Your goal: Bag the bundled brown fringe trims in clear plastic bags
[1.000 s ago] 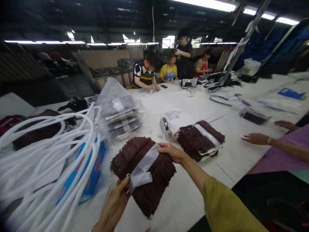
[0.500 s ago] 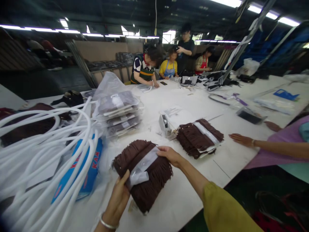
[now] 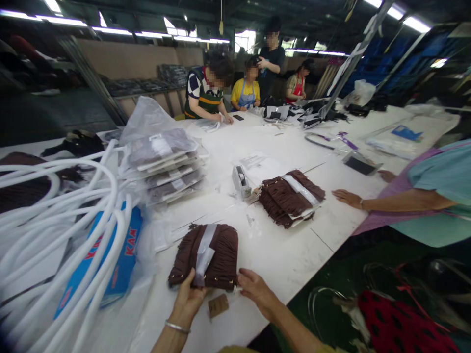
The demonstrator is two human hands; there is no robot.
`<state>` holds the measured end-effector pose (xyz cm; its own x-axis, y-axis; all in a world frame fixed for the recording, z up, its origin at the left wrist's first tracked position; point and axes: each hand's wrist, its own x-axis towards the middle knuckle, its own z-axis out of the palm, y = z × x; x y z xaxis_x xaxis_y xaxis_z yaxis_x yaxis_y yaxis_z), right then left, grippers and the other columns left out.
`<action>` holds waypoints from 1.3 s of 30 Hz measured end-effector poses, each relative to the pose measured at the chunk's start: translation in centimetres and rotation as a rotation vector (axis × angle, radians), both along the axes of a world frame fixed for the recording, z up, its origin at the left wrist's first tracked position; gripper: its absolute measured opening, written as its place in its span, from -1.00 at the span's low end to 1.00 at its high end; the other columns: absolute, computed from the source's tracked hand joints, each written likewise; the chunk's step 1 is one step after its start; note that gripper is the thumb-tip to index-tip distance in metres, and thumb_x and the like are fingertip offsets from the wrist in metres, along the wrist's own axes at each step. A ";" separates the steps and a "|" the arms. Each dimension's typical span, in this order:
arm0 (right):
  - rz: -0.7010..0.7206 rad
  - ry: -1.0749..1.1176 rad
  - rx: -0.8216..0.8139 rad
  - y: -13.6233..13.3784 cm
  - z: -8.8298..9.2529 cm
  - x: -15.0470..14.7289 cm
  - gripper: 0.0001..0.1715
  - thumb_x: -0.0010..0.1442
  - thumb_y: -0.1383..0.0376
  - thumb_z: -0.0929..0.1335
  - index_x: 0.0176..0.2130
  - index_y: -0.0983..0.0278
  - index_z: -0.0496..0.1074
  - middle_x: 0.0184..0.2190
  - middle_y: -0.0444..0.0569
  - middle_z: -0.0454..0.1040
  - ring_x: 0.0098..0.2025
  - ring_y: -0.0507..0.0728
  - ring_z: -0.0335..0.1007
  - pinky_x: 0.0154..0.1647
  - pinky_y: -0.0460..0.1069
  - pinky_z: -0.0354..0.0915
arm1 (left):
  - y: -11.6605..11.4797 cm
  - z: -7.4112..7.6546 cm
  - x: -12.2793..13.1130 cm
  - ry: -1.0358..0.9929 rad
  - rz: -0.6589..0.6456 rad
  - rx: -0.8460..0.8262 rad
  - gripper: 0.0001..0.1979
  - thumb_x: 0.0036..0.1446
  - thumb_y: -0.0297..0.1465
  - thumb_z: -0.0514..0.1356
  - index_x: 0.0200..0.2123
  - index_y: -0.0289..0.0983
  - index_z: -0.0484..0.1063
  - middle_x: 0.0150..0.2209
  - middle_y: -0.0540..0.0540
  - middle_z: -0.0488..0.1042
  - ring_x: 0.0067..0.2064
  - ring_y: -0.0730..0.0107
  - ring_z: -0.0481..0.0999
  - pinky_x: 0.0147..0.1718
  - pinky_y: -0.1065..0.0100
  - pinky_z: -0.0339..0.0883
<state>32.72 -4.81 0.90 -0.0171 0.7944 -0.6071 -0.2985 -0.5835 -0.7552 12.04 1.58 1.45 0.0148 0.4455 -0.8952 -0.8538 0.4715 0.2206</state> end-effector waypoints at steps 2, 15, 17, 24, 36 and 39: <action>0.042 0.140 0.072 -0.9 -0.1 -1.7 -0.23 -0.16 -0.08 0.52 -0.05 0.25 0.42 -0.08 0.04 0.55 0.01 0.19 0.44 0.11 0.10 0.24 | -0.1 -0.2 0.2 -0.001 0.001 0.017 -0.90 0.10 -0.57 0.19 -0.32 -0.27 0.39 -0.49 0.03 0.53 -0.47 0.43 0.56 -0.46 0.36 0.54; 0.044 0.167 -0.193 -0.5 4.0 -1.3 -0.63 -0.06 0.20 0.45 -0.22 0.23 0.37 -0.28 -0.01 0.61 -0.22 0.12 0.54 -0.41 -0.07 0.32 | -5.5 -2.0 2.3 0.041 -0.089 0.026 -0.88 0.02 -0.49 0.29 -0.33 -0.24 0.43 -0.38 -0.05 0.56 -0.40 0.37 0.55 -0.41 0.35 0.48; -0.011 0.324 -0.235 1.2 4.4 -2.2 -0.65 -0.10 0.25 0.47 -0.26 0.23 0.40 -0.18 0.01 0.60 -0.06 0.15 0.51 -0.22 -0.03 0.39 | -6.9 -2.1 2.6 0.018 -0.226 0.039 -0.84 0.05 -0.39 0.29 -0.26 -0.24 0.43 -0.25 -0.11 0.56 -0.28 0.33 0.56 -0.29 0.31 0.48; -0.064 -0.064 -0.114 3.5 1.4 -4.1 -0.54 -0.13 0.06 0.49 -0.31 0.30 0.43 -0.30 0.06 0.59 -0.31 0.14 0.56 -0.47 -0.07 0.39 | -7.0 -0.1 -0.5 0.495 -1.138 0.563 -0.77 0.05 -0.17 0.21 -0.34 -0.22 0.40 -0.33 -0.08 0.52 -0.28 0.25 0.52 -0.27 0.21 0.39; -0.085 -0.623 0.067 2.9 -0.3 -2.5 -0.47 -0.01 -0.16 0.32 -0.43 0.25 0.48 -0.65 -0.16 0.43 -0.66 0.01 0.30 -0.70 -0.11 0.16 | -1.6 -4.3 -5.1 1.493 -0.948 0.759 -0.54 0.09 -0.29 0.07 0.06 -0.31 0.31 0.07 -0.26 0.39 0.14 0.07 0.35 0.19 -0.08 0.21; -0.057 -0.518 -0.064 3.2 -1.3 -2.8 -0.45 -0.02 -0.19 0.30 -0.50 0.24 0.33 -0.65 -0.13 0.42 -0.73 -0.01 0.25 -0.76 -0.12 0.09 | -0.9 -4.1 -5.6 1.526 -0.901 0.710 -0.51 0.12 -0.24 0.03 0.09 -0.31 0.29 0.10 -0.26 0.36 0.18 0.08 0.31 0.23 -0.08 0.15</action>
